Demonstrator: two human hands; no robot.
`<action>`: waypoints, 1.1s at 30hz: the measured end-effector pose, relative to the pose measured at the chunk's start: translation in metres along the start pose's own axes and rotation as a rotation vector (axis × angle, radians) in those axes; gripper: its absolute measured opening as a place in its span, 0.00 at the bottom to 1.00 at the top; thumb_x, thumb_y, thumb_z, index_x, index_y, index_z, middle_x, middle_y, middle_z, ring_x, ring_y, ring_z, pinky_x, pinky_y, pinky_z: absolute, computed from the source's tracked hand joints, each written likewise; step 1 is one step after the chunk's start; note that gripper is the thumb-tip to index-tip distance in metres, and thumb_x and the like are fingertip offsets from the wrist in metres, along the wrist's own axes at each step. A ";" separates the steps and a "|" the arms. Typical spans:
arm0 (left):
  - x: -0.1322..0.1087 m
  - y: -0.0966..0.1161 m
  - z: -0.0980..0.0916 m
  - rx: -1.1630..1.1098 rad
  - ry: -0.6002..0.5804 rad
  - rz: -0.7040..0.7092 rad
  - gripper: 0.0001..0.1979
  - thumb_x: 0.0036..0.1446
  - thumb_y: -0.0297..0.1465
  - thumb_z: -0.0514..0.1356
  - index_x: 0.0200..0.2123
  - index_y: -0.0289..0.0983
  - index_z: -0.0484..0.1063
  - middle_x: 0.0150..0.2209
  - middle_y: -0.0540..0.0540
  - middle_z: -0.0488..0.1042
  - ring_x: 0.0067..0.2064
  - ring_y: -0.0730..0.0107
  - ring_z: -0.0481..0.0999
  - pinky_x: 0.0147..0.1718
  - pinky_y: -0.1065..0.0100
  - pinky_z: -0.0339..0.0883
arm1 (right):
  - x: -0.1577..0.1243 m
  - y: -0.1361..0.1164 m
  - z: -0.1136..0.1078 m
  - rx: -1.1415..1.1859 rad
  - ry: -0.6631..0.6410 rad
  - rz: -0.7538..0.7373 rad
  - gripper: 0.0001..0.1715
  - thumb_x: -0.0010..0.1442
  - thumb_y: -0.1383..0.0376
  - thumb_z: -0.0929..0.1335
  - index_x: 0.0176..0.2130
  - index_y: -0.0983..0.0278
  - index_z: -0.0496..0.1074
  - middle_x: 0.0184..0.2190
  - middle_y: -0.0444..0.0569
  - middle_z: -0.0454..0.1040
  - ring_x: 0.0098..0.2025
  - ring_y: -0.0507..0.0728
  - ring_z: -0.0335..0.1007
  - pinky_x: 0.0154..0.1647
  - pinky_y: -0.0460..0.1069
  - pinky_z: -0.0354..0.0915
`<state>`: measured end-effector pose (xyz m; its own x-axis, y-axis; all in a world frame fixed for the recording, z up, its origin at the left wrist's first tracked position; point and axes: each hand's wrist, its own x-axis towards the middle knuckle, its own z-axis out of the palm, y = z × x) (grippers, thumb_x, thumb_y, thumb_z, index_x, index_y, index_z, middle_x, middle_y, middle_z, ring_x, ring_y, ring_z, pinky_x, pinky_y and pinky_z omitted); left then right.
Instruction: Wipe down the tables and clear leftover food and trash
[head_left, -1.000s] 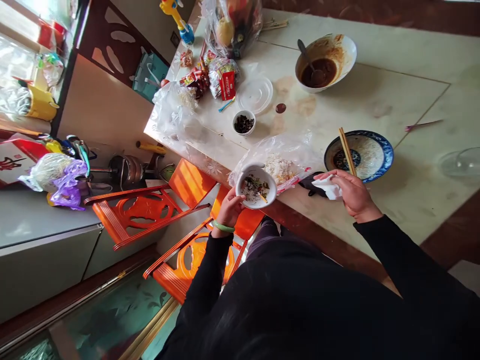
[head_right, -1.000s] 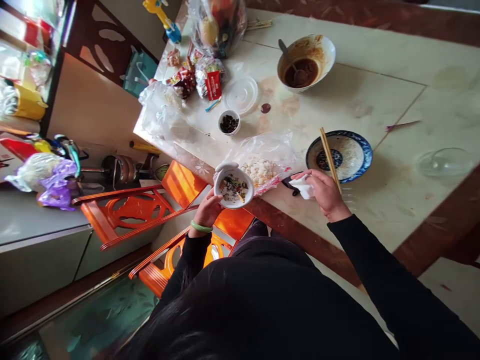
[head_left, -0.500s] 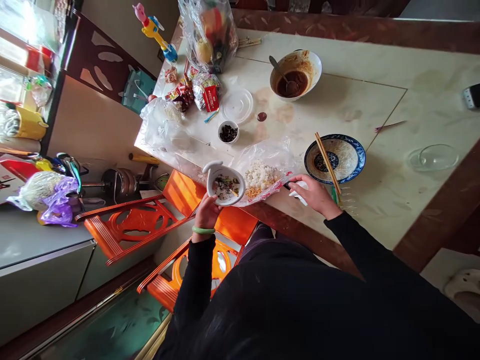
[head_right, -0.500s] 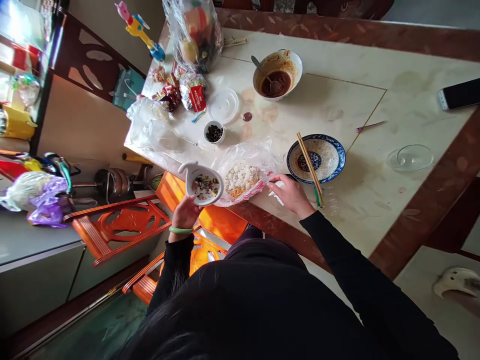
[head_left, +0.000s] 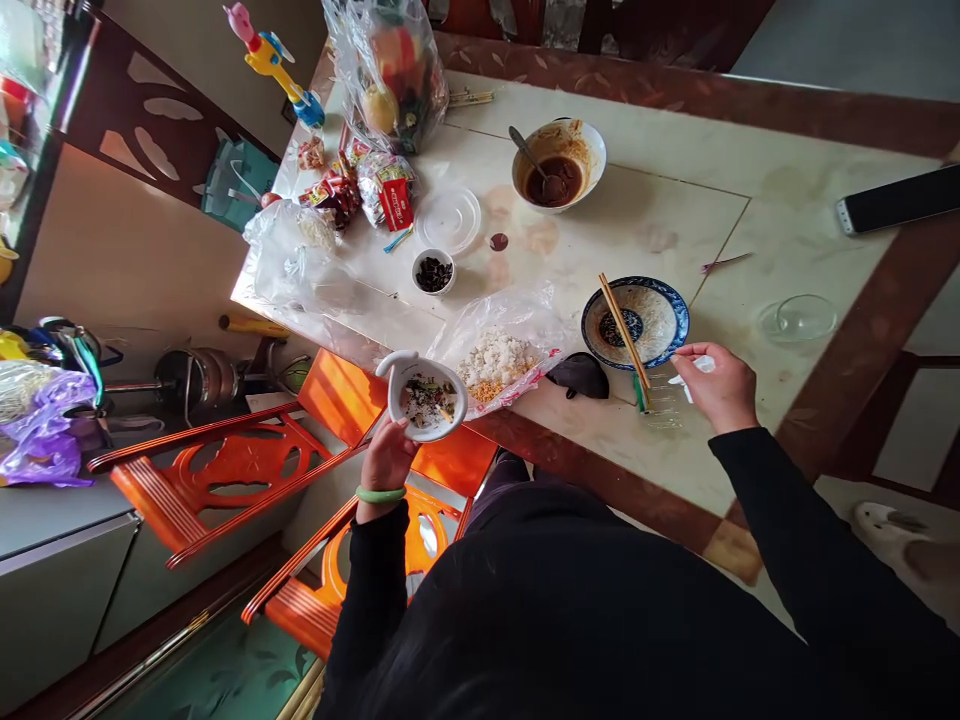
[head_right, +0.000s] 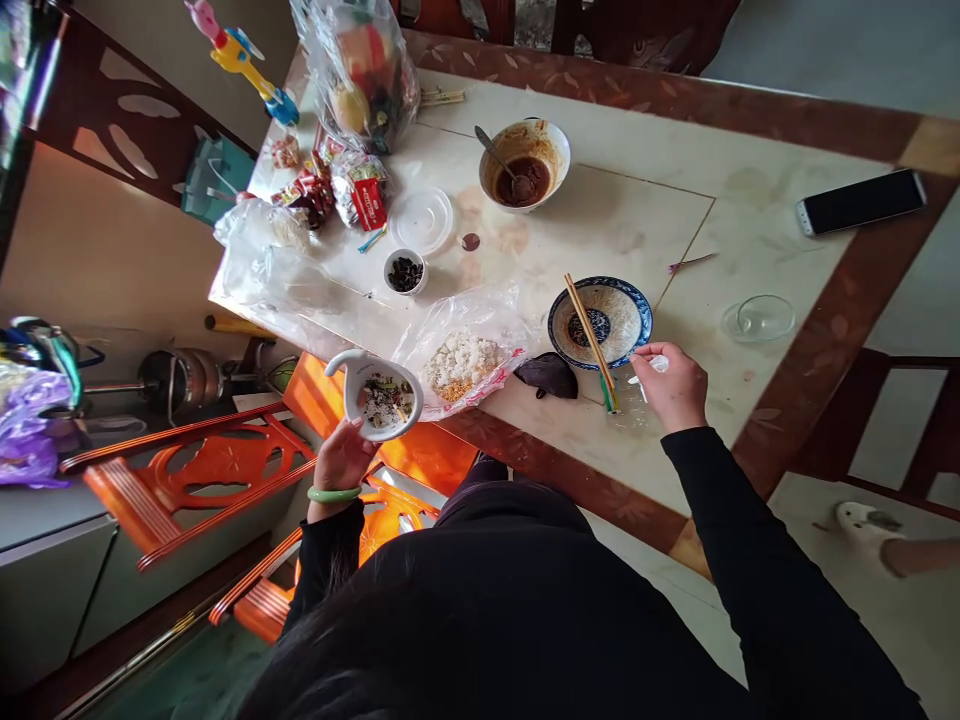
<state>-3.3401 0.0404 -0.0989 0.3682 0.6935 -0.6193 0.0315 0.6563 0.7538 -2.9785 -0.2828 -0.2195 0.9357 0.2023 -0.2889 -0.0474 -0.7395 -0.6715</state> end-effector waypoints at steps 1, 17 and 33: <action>0.002 0.000 0.003 0.002 -0.010 -0.006 0.27 0.50 0.27 0.71 0.55 0.40 0.79 0.43 0.46 0.85 0.36 0.69 0.83 0.32 0.73 0.77 | -0.003 0.001 -0.001 0.011 -0.009 0.000 0.12 0.57 0.51 0.71 0.36 0.55 0.75 0.43 0.58 0.83 0.45 0.70 0.76 0.54 0.62 0.67; 0.093 0.037 -0.001 -0.127 0.272 0.160 0.13 0.56 0.26 0.68 0.45 0.43 0.79 0.49 0.44 0.84 0.57 0.63 0.82 0.54 0.66 0.79 | -0.083 -0.015 0.082 -0.008 -0.595 -0.178 0.11 0.57 0.56 0.71 0.38 0.57 0.80 0.39 0.49 0.85 0.41 0.63 0.80 0.45 0.54 0.71; 0.002 -0.039 0.040 0.119 -0.328 -0.231 0.26 0.44 0.32 0.77 0.50 0.37 0.83 0.46 0.39 0.85 0.53 0.48 0.84 0.51 0.55 0.80 | -0.046 0.126 0.027 -0.119 0.069 0.065 0.18 0.54 0.47 0.72 0.25 0.54 0.66 0.27 0.55 0.74 0.35 0.64 0.65 0.42 0.59 0.67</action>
<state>-3.3035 0.0041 -0.1209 0.6145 0.3885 -0.6866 0.2478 0.7312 0.6356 -3.0370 -0.3684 -0.3091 0.9539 0.1102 -0.2791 -0.0707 -0.8215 -0.5659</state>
